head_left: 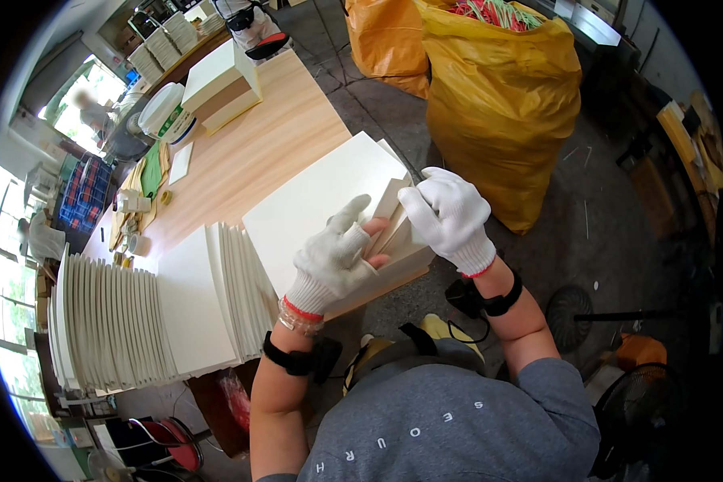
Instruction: The person stacks folded white paper sheets into a pile, checks their alignment by hand, and adds them to a large stack on the table.
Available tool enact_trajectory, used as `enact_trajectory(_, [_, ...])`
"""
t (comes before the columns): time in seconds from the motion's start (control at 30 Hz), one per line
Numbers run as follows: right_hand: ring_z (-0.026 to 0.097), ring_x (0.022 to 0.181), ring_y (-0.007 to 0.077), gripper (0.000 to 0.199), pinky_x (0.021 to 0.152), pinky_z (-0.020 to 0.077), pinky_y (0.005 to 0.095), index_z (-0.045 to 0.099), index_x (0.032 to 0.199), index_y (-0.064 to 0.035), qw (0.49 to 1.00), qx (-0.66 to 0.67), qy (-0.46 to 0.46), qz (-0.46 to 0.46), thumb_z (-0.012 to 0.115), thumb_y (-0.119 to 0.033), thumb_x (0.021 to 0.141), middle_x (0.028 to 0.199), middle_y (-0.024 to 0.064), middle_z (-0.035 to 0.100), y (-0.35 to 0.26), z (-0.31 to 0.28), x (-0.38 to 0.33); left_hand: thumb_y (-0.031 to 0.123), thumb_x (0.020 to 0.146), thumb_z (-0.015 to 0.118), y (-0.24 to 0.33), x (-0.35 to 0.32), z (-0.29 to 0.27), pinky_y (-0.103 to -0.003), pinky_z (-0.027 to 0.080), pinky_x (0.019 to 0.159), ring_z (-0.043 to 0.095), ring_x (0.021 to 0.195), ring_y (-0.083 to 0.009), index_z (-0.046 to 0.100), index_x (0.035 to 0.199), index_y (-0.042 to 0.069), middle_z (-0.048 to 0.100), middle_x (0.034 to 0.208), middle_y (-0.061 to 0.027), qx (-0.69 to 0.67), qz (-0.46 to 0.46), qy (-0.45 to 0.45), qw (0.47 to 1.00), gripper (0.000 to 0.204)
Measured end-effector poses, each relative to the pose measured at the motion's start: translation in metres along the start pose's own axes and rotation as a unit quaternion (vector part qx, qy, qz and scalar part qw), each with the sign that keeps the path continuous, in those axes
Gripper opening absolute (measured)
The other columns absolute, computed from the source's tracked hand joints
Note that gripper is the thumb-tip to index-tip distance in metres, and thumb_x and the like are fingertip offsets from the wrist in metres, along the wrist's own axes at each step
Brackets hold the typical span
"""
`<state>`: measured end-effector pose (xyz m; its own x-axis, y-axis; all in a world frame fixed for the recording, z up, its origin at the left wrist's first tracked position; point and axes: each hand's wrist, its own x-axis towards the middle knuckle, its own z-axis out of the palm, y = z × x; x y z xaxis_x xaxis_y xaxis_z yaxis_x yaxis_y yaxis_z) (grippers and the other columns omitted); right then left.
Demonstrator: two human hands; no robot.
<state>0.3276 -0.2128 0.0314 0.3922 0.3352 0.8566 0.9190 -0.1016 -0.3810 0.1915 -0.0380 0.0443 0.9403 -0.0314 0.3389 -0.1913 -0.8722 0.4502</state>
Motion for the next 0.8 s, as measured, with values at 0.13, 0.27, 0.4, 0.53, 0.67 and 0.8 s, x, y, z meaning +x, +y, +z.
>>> enact_trajectory(0.13, [0.051,0.053,0.0301,0.01,0.052,0.044,0.037,0.069,0.074,-0.0044,0.999,-0.006,0.001,-0.037,0.073,-0.006,0.083,0.058,0.0092,0.047,0.0,-0.002,0.001,0.024,0.076,0.084,-0.002,0.0,0.005,-0.037,0.058,0.081,0.072,0.098,-0.0329,0.07,0.122,0.017,0.056,0.146,-0.0154,-0.014,-0.013,0.017,1.0,0.049])
enact_trajectory(0.27, [0.051,0.054,0.0276,0.006,0.05,0.042,0.0363,0.07,0.077,-0.0053,0.999,0.007,-0.045,-0.024,0.074,-0.007,0.082,0.059,0.0073,0.046,-0.004,-0.01,0.007,0.012,0.081,0.077,-0.001,0.001,0.003,-0.037,0.059,0.079,0.072,0.098,-0.0326,0.069,0.121,0.017,0.055,0.147,-0.0159,-0.002,0.024,0.036,0.999,0.042])
enact_trajectory(0.4, [0.051,0.054,0.0269,0.006,0.049,0.0414,0.036,0.07,0.077,-0.0063,0.999,0.033,-0.033,0.0,0.074,-0.008,0.082,0.059,0.0072,0.046,-0.002,-0.006,0.007,0.002,0.083,0.067,-0.002,0.0,0.003,-0.037,0.059,0.079,0.072,0.099,-0.0329,0.071,0.116,0.015,0.057,0.145,-0.017,0.024,0.039,-0.006,0.999,0.036])
enact_trajectory(0.53, [0.051,0.054,0.0271,0.007,0.049,0.041,0.0363,0.07,0.077,-0.0064,0.999,0.012,-0.022,0.035,0.074,-0.008,0.082,0.059,0.007,0.046,-0.001,-0.003,0.002,0.011,0.076,0.076,-0.014,0.001,0.01,-0.038,0.061,0.078,0.072,0.102,-0.0339,0.073,0.118,0.019,0.06,0.141,-0.0181,0.014,0.046,0.01,0.999,0.044])
enact_trajectory(0.67, [0.051,0.054,0.0279,0.015,0.049,0.0412,0.037,0.067,0.071,-0.0055,1.0,0.009,-0.015,0.014,0.074,-0.01,0.084,0.058,0.0079,0.046,-0.001,-0.003,0.002,0.025,0.076,0.085,-0.004,0.001,0.009,-0.037,0.061,0.076,0.073,0.098,-0.0316,0.076,0.11,0.018,0.06,0.14,-0.0177,-0.002,0.008,0.029,1.0,0.035])
enact_trajectory(0.8, [0.052,0.054,0.028,0.021,0.049,0.0414,0.0372,0.064,0.068,-0.0046,0.999,0.021,-0.04,0.005,0.073,-0.012,0.085,0.056,0.0093,0.046,-0.002,-0.008,0.006,0.016,0.078,0.083,-0.003,0.0,0.007,-0.036,0.06,0.083,0.073,0.102,-0.0336,0.072,0.114,0.014,0.059,0.142,-0.0175,-0.029,0.003,0.026,0.999,0.038])
